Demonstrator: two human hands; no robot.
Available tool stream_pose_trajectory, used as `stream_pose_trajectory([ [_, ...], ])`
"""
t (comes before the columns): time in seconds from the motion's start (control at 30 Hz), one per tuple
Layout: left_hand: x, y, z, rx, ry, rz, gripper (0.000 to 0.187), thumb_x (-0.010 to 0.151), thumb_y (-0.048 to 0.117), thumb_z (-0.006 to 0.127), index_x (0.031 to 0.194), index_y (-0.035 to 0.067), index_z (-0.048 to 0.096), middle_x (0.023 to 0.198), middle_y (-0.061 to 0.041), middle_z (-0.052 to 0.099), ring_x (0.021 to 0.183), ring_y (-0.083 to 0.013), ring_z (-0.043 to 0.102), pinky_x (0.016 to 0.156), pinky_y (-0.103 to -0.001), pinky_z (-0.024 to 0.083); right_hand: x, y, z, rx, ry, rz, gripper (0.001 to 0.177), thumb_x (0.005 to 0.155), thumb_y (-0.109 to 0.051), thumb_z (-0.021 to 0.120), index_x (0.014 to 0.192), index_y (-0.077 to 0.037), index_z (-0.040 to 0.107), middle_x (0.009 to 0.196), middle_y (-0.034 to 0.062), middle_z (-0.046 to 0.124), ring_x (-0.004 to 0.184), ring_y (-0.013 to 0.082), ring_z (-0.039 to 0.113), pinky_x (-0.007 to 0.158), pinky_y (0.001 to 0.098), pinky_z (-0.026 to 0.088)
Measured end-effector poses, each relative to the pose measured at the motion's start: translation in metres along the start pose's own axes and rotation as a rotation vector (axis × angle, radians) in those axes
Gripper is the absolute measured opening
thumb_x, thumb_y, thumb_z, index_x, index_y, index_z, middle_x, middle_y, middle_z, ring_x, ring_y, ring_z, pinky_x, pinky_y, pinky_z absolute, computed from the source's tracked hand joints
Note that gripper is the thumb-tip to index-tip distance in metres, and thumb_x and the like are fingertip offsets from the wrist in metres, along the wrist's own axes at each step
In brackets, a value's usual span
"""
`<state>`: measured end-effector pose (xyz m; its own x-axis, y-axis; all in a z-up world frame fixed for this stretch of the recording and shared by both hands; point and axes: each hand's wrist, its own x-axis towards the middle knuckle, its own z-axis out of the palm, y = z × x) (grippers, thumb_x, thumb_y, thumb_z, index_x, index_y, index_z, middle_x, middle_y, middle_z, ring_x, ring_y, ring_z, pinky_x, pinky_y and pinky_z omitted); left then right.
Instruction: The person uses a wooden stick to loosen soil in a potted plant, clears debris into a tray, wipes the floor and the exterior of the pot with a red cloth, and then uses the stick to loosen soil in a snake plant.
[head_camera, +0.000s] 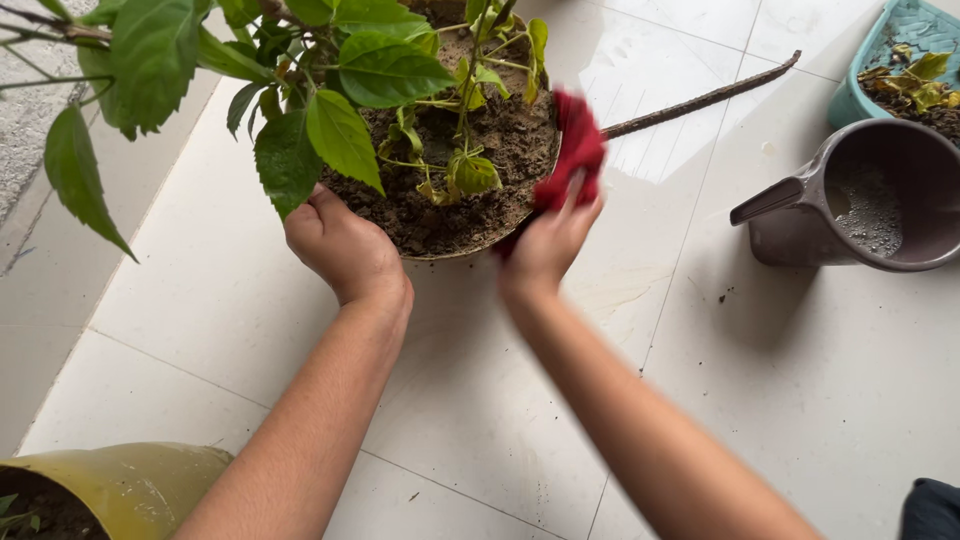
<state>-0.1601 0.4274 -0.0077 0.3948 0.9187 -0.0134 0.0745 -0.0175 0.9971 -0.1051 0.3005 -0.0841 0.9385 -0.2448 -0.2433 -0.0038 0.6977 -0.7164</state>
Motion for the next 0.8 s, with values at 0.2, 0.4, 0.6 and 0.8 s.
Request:
stream_pose_trajectory([
  [0.2, -0.006, 0.009, 0.001, -0.039, -0.005, 0.061, 0.031, 0.106, 0.012, 0.041, 0.079, 0.018, 0.055, 0.076, 0.008, 0.053, 0.069, -0.0026, 0.047, 0.066, -0.025, 0.044, 0.147, -0.030, 0.042, -0.215, -0.551, 0.288, 0.040, 0.103, -0.028, 0.046, 0.141, -0.016, 0.050, 0.106, 0.0096, 0.069, 0.082, 0.0171, 0.064, 0.068, 0.0344, 0.058],
  [0.4, 0.001, 0.001, 0.001, 0.042, 0.042, -0.019, 0.038, 0.108, 0.012, 0.044, 0.071, 0.008, 0.035, 0.070, 0.001, 0.041, 0.064, -0.0089, 0.032, 0.057, -0.032, 0.033, 0.180, -0.009, 0.055, -0.486, -0.541, 0.433, 0.052, 0.111, -0.046, 0.036, 0.130, -0.007, 0.064, 0.105, 0.0116, 0.068, 0.085, 0.0169, 0.066, 0.070, 0.0348, 0.062],
  [0.6, 0.018, 0.009, -0.002, 0.051, 0.001, 0.091, 0.025, 0.104, 0.011, 0.046, 0.090, 0.004, 0.065, 0.083, 0.001, 0.063, 0.074, -0.0082, 0.054, 0.067, -0.027, 0.046, 0.150, -0.015, 0.046, -0.213, -0.587, 0.449, 0.043, 0.103, -0.038, 0.037, 0.135, -0.014, 0.052, 0.114, 0.0136, 0.064, 0.096, 0.0220, 0.067, 0.084, 0.0412, 0.064],
  [0.8, 0.077, 0.032, -0.032, -0.170, -0.497, -0.032, 0.022, 0.100, 0.011, 0.054, 0.118, 0.005, 0.066, 0.110, -0.005, 0.068, 0.105, -0.0152, 0.062, 0.094, -0.028, 0.053, 0.062, -0.015, 0.013, -0.029, -0.408, 0.196, 0.038, 0.108, -0.028, 0.044, 0.142, -0.009, 0.044, 0.127, 0.0129, 0.059, 0.115, 0.0250, 0.058, 0.102, 0.0423, 0.051],
])
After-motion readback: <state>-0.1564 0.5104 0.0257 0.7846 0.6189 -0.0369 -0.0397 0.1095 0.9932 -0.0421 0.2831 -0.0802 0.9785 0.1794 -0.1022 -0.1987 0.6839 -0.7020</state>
